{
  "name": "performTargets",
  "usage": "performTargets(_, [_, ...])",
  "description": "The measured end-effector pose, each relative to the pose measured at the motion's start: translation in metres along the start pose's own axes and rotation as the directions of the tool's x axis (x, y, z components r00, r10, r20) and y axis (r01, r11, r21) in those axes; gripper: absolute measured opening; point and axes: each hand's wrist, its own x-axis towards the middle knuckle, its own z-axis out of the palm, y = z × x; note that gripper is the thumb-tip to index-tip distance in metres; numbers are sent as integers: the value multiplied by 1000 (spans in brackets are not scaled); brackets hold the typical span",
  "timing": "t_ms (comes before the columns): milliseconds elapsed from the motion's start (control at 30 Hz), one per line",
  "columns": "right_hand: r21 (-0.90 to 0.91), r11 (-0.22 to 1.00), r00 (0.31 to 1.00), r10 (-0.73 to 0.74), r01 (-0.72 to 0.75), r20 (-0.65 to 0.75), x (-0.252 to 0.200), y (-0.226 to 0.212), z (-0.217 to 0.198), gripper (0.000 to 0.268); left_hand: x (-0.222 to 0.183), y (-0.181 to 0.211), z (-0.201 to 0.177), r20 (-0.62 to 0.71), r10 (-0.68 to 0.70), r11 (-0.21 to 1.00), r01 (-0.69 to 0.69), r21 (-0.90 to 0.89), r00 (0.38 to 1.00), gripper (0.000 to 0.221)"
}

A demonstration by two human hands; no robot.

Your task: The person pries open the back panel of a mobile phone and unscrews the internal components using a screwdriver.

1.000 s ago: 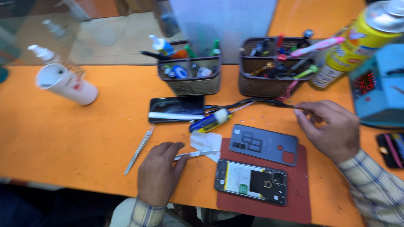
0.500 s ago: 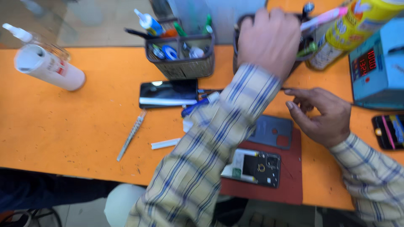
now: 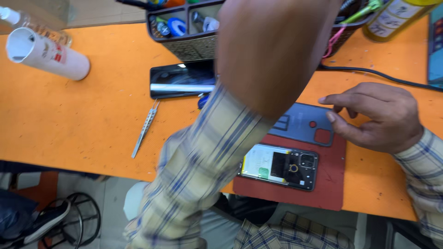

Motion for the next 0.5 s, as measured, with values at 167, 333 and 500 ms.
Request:
performTargets(167, [-37, 999, 1000, 25, -25, 7, 3, -8, 4, 23, -79, 21, -104, 159, -236, 936, 268, -229, 959, 26])
performTargets(333, [-73, 996, 998, -55, 55, 3, 17, -32, 14, 19, -102, 29, -109, 254, -367, 855, 432, -286, 895, 29])
performTargets(500, [-104, 994, 993, -11, 24, 116, 39, -56, 16, 18, -151, 18, -76, 239, -310, 904, 364, -225, 920, 40])
